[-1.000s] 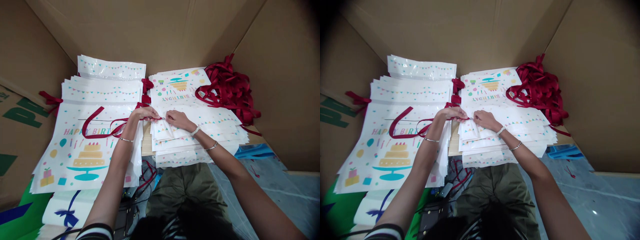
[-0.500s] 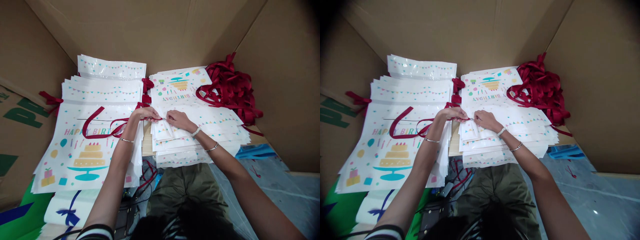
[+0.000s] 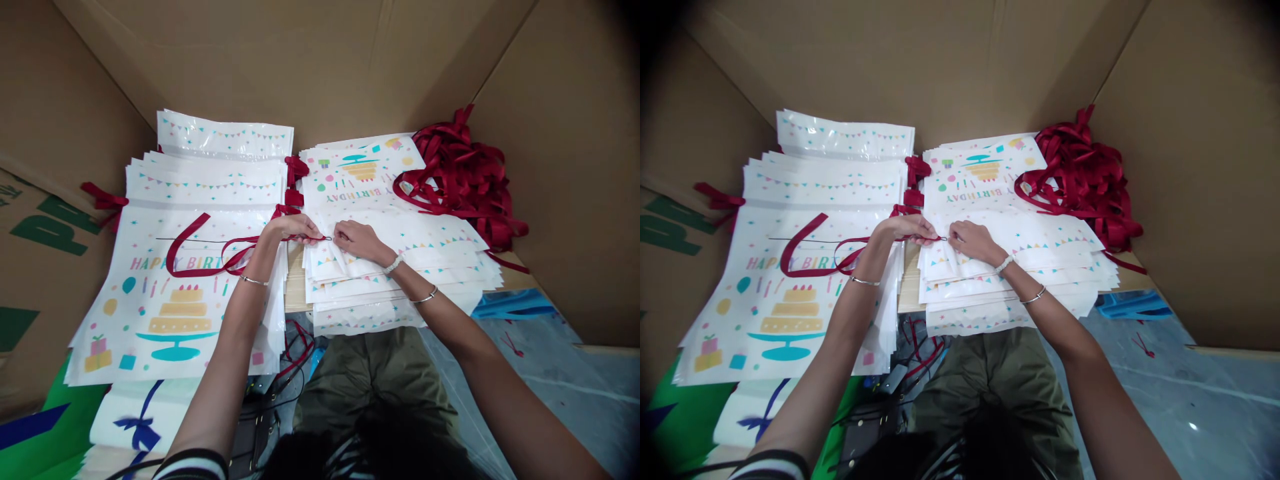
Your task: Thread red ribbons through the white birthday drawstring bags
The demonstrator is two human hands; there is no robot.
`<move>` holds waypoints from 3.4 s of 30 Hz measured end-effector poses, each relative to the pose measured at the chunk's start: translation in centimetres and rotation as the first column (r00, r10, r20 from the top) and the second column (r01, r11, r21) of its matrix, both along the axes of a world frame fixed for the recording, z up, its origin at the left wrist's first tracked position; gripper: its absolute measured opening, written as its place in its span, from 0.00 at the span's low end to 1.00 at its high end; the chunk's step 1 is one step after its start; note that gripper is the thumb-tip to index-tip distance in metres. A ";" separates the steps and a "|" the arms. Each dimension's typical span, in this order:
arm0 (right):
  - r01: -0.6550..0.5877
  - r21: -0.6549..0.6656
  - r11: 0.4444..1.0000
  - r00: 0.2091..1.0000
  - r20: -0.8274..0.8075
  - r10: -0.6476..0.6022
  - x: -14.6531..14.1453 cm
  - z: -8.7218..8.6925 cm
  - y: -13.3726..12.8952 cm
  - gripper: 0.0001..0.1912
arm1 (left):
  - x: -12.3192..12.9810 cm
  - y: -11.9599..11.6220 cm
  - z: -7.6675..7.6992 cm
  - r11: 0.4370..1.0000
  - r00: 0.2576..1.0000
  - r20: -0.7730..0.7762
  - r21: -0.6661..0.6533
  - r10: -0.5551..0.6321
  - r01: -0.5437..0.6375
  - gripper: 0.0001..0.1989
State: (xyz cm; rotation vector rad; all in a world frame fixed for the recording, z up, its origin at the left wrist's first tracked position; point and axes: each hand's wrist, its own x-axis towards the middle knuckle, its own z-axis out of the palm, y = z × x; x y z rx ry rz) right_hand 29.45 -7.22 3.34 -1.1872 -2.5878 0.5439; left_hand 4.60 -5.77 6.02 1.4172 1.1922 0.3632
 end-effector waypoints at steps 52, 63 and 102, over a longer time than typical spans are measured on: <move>-0.036 -0.234 0.972 0.921 0.369 0.123 -3.2 4.4 3.2 0.12 | -0.6 -0.8 1.3 0.996 1.000 -0.017 0.086 0.012 -0.011 0.19; -0.086 -0.346 0.934 0.850 0.464 0.250 -4.6 4.9 5.4 0.12 | -1.2 -0.7 0.8 0.999 1.000 -0.016 0.041 0.025 -0.025 0.21; -0.001 -0.549 0.836 0.863 0.422 0.278 -4.6 6.3 4.7 0.04 | -1.4 -0.2 0.2 0.996 0.996 0.027 0.029 -0.079 0.079 0.15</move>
